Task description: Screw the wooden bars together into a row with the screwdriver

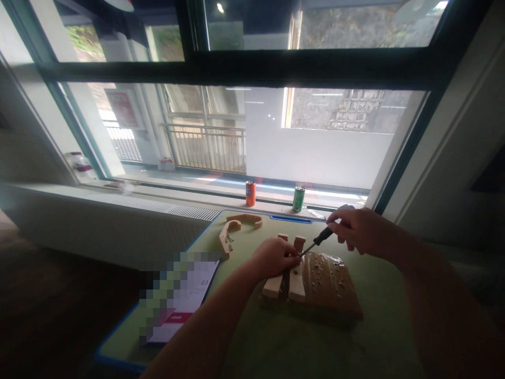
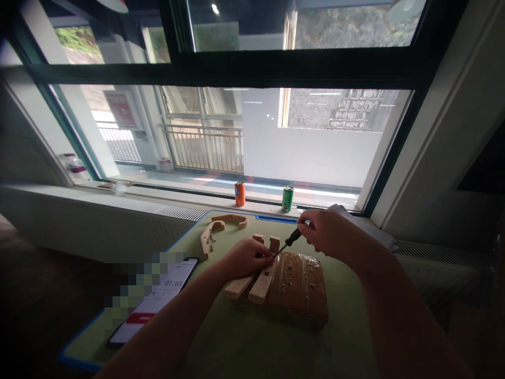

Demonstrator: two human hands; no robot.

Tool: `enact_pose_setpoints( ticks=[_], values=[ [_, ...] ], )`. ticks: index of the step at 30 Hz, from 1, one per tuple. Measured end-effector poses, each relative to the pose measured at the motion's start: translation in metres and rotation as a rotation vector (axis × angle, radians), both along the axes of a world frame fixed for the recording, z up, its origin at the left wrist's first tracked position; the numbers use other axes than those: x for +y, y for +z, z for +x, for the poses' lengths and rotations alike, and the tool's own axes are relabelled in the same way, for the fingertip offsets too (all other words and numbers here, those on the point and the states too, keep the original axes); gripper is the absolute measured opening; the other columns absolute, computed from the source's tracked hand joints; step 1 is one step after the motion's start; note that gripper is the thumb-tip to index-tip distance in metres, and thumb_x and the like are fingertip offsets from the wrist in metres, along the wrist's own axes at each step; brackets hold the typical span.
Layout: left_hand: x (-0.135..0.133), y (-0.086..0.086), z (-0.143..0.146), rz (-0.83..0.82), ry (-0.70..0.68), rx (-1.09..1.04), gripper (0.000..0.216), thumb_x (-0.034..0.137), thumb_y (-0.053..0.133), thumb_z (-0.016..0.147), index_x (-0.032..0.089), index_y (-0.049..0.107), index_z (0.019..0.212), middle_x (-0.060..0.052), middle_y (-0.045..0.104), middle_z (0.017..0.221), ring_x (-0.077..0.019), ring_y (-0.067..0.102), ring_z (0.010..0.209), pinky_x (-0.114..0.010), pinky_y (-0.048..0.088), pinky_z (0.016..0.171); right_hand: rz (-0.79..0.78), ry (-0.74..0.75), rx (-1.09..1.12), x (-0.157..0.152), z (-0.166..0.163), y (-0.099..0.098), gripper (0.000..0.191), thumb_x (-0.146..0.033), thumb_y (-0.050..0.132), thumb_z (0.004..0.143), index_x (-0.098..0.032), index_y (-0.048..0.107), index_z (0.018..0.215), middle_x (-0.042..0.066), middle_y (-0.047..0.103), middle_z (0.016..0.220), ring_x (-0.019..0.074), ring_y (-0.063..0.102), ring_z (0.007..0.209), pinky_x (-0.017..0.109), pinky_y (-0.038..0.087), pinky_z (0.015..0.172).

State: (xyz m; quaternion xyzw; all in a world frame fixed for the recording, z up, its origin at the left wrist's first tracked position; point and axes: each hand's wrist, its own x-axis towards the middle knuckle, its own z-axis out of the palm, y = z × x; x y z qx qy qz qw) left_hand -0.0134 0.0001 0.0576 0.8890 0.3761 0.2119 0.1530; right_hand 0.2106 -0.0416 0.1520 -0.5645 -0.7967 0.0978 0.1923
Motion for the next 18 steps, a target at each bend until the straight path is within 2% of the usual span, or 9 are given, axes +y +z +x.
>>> enact_pose_setpoints(
  ticks=[3, 5, 8, 10, 13, 15, 18],
  values=[
    [0.000, -0.001, 0.001, 0.017, -0.007, 0.006, 0.031, 0.043, 0.048, 0.079, 0.022, 0.070, 0.089, -0.001, 0.058, 0.075, -0.0114, 0.049, 0.066, -0.022, 0.032, 0.059, 0.092, -0.010, -0.090, 0.001, -0.005, 0.001, 0.045, -0.053, 0.038, 0.082, -0.018, 0.062, 0.065, 0.002, 0.059, 0.051, 0.0110, 0.052, 0.040, 0.023, 0.035, 0.042],
    [-0.001, -0.001, 0.002, 0.024, -0.006, 0.020, 0.032, 0.043, 0.048, 0.079, 0.022, 0.070, 0.088, -0.001, 0.058, 0.073, -0.0117, 0.049, 0.065, -0.022, 0.031, 0.058, 0.178, -0.024, -0.131, 0.002, -0.011, 0.000, 0.049, -0.054, 0.038, 0.082, -0.018, 0.061, 0.058, 0.003, 0.058, 0.049, 0.0118, 0.051, 0.042, 0.024, 0.035, 0.046],
    [-0.005, 0.000, 0.005, 0.031, 0.007, 0.034, 0.032, 0.043, 0.047, 0.080, 0.022, 0.070, 0.088, -0.002, 0.059, 0.071, -0.0129, 0.050, 0.067, -0.023, 0.030, 0.059, 0.254, 0.007, -0.099, 0.002, -0.018, -0.001, 0.037, -0.045, 0.040, 0.084, -0.021, 0.067, 0.078, 0.004, 0.066, 0.065, 0.0145, 0.057, 0.055, 0.026, 0.037, 0.053],
    [-0.007, 0.001, 0.007, 0.033, 0.014, 0.038, 0.033, 0.043, 0.046, 0.080, 0.023, 0.070, 0.087, -0.002, 0.060, 0.071, -0.0134, 0.050, 0.069, -0.023, 0.030, 0.059, 0.280, 0.035, -0.086, 0.000, -0.021, -0.002, 0.031, -0.039, 0.041, 0.085, -0.023, 0.066, 0.094, 0.004, 0.068, 0.079, 0.0162, 0.060, 0.065, 0.026, 0.038, 0.057],
    [-0.008, 0.002, 0.008, 0.029, 0.020, 0.041, 0.033, 0.044, 0.046, 0.080, 0.023, 0.071, 0.087, -0.002, 0.059, 0.071, -0.0137, 0.051, 0.070, -0.024, 0.030, 0.059, 0.260, 0.036, -0.146, -0.002, -0.018, -0.002, 0.030, -0.037, 0.042, 0.084, -0.025, 0.063, 0.100, 0.004, 0.068, 0.084, 0.0164, 0.060, 0.065, 0.026, 0.037, 0.056],
    [-0.008, 0.002, 0.008, 0.033, 0.013, 0.032, 0.033, 0.044, 0.046, 0.080, 0.023, 0.070, 0.086, -0.002, 0.059, 0.071, -0.0137, 0.051, 0.070, -0.023, 0.030, 0.058, 0.220, 0.014, -0.208, -0.003, -0.013, -0.001, 0.031, -0.041, 0.041, 0.084, -0.023, 0.066, 0.090, 0.003, 0.067, 0.072, 0.0148, 0.056, 0.056, 0.025, 0.034, 0.051],
    [-0.006, 0.000, 0.007, 0.054, -0.007, 0.016, 0.032, 0.044, 0.046, 0.080, 0.024, 0.070, 0.086, -0.001, 0.059, 0.069, -0.0134, 0.050, 0.069, -0.023, 0.029, 0.057, 0.170, -0.048, -0.287, -0.001, -0.008, -0.001, 0.050, -0.055, 0.036, 0.082, -0.020, 0.064, 0.059, 0.003, 0.058, 0.050, 0.0132, 0.049, 0.043, 0.027, 0.030, 0.047]
  ],
)
